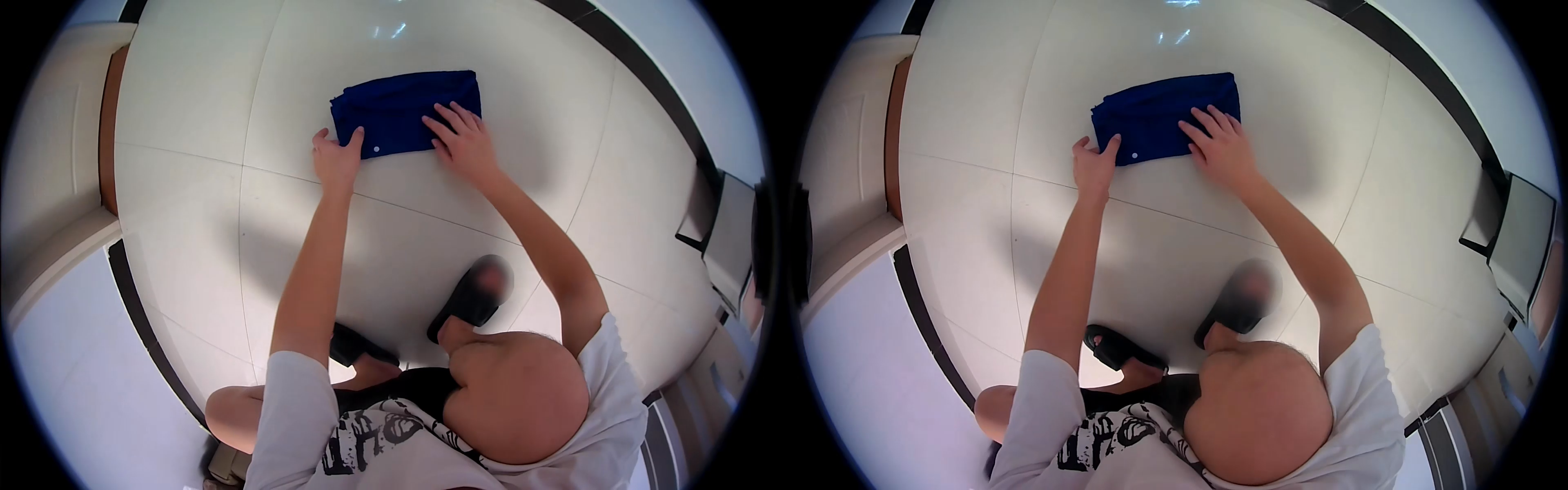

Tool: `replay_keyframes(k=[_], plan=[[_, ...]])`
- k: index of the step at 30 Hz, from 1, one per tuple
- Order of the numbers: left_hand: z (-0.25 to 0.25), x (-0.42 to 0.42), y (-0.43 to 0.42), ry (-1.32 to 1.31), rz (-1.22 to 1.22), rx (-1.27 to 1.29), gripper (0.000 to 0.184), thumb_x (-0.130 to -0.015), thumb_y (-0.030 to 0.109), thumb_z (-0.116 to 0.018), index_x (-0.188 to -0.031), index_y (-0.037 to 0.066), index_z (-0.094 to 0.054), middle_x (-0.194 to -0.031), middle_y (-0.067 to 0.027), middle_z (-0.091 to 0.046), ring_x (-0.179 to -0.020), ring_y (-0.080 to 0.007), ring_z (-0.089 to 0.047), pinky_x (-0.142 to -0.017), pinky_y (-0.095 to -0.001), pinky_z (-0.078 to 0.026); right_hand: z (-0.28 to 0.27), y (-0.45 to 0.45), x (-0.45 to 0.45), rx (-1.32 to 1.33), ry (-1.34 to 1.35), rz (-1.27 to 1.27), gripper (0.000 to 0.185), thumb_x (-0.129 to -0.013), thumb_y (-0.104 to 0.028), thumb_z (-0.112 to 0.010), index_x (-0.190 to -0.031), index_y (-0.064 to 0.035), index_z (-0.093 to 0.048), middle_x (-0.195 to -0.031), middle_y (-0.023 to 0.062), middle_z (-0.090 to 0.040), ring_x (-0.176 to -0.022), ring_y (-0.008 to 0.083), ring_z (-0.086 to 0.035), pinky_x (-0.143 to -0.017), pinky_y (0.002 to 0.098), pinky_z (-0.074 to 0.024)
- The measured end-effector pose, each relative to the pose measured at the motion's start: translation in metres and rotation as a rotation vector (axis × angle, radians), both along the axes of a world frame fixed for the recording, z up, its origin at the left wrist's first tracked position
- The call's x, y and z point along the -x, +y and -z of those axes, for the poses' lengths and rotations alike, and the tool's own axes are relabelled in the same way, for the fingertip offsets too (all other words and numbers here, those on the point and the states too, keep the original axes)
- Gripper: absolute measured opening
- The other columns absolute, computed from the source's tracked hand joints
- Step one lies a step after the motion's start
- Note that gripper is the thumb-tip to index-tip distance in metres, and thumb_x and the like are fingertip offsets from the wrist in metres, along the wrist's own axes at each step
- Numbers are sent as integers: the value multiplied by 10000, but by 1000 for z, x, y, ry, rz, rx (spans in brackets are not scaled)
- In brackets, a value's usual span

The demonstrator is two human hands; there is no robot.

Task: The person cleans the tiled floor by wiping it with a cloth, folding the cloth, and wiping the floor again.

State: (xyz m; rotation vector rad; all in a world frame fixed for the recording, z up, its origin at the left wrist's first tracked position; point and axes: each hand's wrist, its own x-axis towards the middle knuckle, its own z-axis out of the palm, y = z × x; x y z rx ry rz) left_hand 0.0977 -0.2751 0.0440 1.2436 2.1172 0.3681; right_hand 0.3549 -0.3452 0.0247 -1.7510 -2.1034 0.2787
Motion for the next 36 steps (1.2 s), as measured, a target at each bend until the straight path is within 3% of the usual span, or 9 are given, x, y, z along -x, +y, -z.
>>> replay_keyframes(k=[3, 6, 9, 15, 21, 24, 27, 33, 36], plan=[[-3, -9, 3, -26, 6, 96, 733, -809, 506, -844, -1329, 26, -655, -1289, -172, -679, -1250, -380, -617, -1033, -483, -516, 4, -8, 11, 23, -58, 20, 487, -995, -262, -653, -1480, -278, -613, -1601, 48, -511, -1500, 318, -445, -1238, 526, -339], [5, -18, 7, 161, 164, 73, 621, -797, 457, -850, -1270, 83, -704, -1218, -147, -700, -1168, -372, -655, -1008, -475, -529, 5, -10, 15, -11, -70, 45, 501, -1000, -277, -641, -1499, -287, -602, -1623, 36, -493, -1521, 309, -420, -1256, 522, -310], [12, -27, 0, 298, 221, -230, 494, -790, 394, -846, -1179, 114, -728, -1181, -135, -704, -1088, -362, -672, -951, -479, -550, 8, -10, 16, -19, -61, 57, 503, -993, -274, -638, -1496, -274, -608, -1636, 33, -483, -1531, 302, -409, -1260, 521, -300], [7, -39, 0, -229, 142, -291, 318, -830, 215, -822, -1096, 95, -696, -1171, -130, -711, -1171, -336, -658, -960, -438, -533, 11, -10, 18, -12, -43, 58, 511, -986, -247, -637, -1496, -250, -615, -1636, 60, -485, -1543, 307, -393, -1264, 526, -279], [0, -67, -18, -166, 250, -580, 523, -840, 179, -842, -1327, 118, -660, -1378, -170, -592, -1197, -356, -630, -1028, -443, -511, 11, -10, 19, -20, -57, 63, 503, -973, -248, -649, -1476, -247, -633, -1620, 63, -504, -1534, 309, -408, -1260, 529, -296], [-6, -66, -25, -89, 2, -510, 718, -848, 261, -865, -1477, 94, -563, -1482, -176, -500, -1216, -349, -624, -1052, -446, -506, 11, -11, 18, -24, -45, 65, 504, -974, -243, -649, -1478, -247, -633, -1617, 65, -508, -1531, 311, -412, -1260, 530, -297], [-21, -64, -30, -210, -188, -132, 867, -841, 346, -885, -1551, 61, -478, -1390, -164, -599, -1177, -308, -651, -1031, -417, -515, 8, -11, 20, -29, -43, 68, 505, -975, -238, -651, -1480, -244, -631, -1615, 64, -510, -1530, 310, -415, -1259, 529, -299], [-2, -67, -22, -289, -169, -74, 763, -838, 378, -884, -1453, 24, -605, -1062, -119, -751, -982, -272, -714, -929, -384, -538, 10, -10, 20, -45, -40, 66, 516, -969, -233, -661, -1484, -247, -628, -1610, 62, -515, -1524, 309, -424, -1253, 528, -310], [1, -69, -10, -169, -112, -49, 565, -868, 352, -855, -1307, 21, -722, -1080, -116, -745, -981, -264, -710, -919, -392, -536, 11, -11, 19, -41, -38, 68, 517, -966, -233, -661, -1482, -249, -630, -1609, 63, -516, -1520, 310, -429, -1250, 528, -316]])
